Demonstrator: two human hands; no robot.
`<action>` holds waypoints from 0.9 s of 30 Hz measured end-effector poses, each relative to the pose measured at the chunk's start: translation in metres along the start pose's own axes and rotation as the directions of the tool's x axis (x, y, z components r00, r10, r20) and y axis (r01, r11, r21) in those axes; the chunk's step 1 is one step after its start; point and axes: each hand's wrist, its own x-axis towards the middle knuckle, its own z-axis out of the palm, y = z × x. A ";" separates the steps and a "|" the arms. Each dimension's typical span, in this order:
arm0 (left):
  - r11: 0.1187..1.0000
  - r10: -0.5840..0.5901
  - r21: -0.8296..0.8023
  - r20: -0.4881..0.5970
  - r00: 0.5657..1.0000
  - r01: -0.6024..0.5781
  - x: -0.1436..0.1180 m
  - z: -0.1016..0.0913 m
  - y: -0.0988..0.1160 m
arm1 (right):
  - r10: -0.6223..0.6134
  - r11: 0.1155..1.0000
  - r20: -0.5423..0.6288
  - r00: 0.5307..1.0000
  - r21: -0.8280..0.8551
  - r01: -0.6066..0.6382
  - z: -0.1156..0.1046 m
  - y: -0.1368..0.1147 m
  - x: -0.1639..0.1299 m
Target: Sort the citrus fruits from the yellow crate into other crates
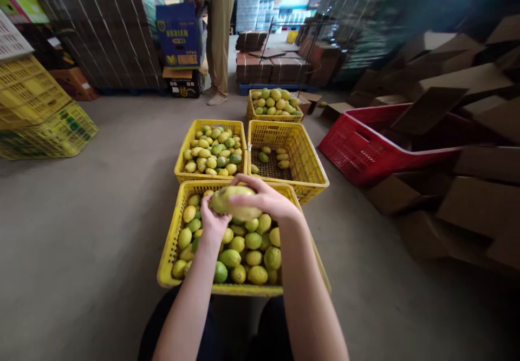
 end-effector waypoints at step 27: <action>0.996 -0.034 -0.074 0.220 0.975 0.051 0.027 0.029 0.003 | 0.364 0.575 -0.403 0.840 0.807 0.137 0.006 0.109 0.025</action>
